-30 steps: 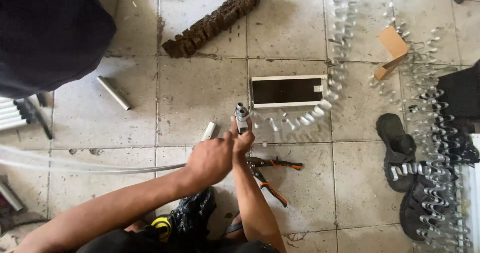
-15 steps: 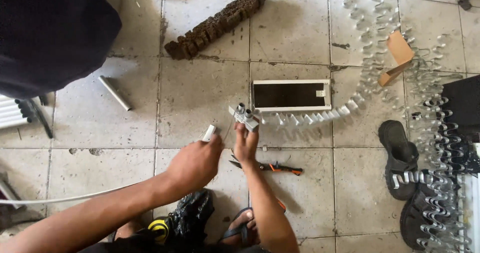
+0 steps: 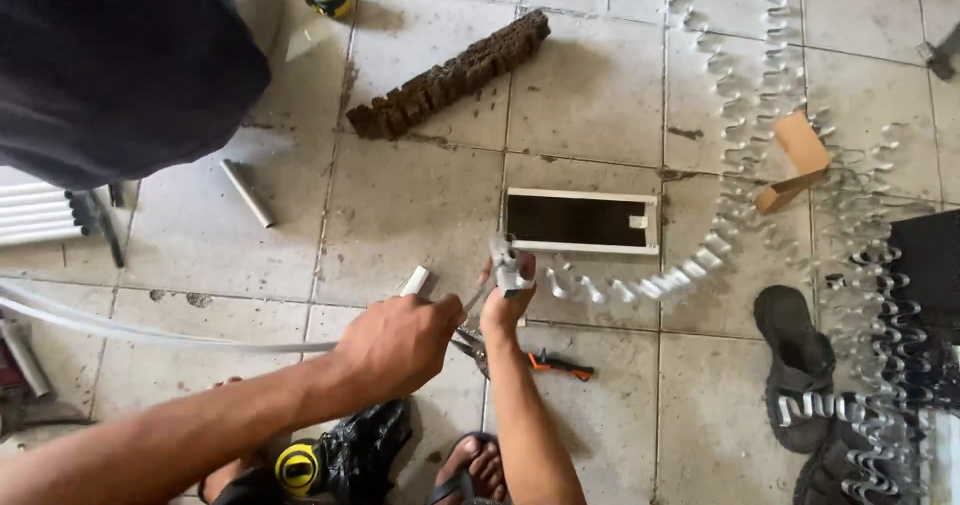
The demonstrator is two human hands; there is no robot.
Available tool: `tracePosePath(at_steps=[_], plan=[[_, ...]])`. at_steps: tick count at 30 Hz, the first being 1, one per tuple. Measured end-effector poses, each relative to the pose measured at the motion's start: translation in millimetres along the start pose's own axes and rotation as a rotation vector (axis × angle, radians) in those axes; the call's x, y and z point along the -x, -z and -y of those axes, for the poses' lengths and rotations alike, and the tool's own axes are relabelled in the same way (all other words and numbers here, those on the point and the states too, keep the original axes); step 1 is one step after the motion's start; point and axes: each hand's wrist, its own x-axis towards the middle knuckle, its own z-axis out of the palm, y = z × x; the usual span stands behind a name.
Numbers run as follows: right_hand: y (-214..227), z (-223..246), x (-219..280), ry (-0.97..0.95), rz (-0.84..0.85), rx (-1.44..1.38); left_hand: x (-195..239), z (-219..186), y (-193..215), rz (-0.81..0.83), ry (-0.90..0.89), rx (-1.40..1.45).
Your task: Assembling a coiled metal component onto a metal frame using pliers on a workshop floor
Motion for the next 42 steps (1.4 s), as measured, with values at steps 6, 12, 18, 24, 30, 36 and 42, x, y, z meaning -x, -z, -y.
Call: tracePosePath(at_steps=[6,12,18,24,30,36,42], plan=[[9,-19,20,0.156,-0.225,-0.112,-8,-4,1,-0.054,-0.048,0.024],[12,11,33,0.306,0.029,0.236,-9,-1,-4,-0.038,-0.039,-0.012],[2,-6,41,0.446,-0.074,0.380,-3,5,-6,-0.015,-0.078,0.054],[-1,-39,34,0.383,-0.143,0.213,-2,11,-10,-0.042,-0.180,0.022],[-10,-25,47,0.182,-0.322,-0.094,-10,32,-27,-0.104,-0.245,0.064],[-2,-16,53,0.020,-0.228,0.306,-6,42,-24,-0.113,-0.203,0.066],[-23,-9,48,0.058,-0.337,0.127,-9,47,-34,-0.068,-0.211,0.072]])
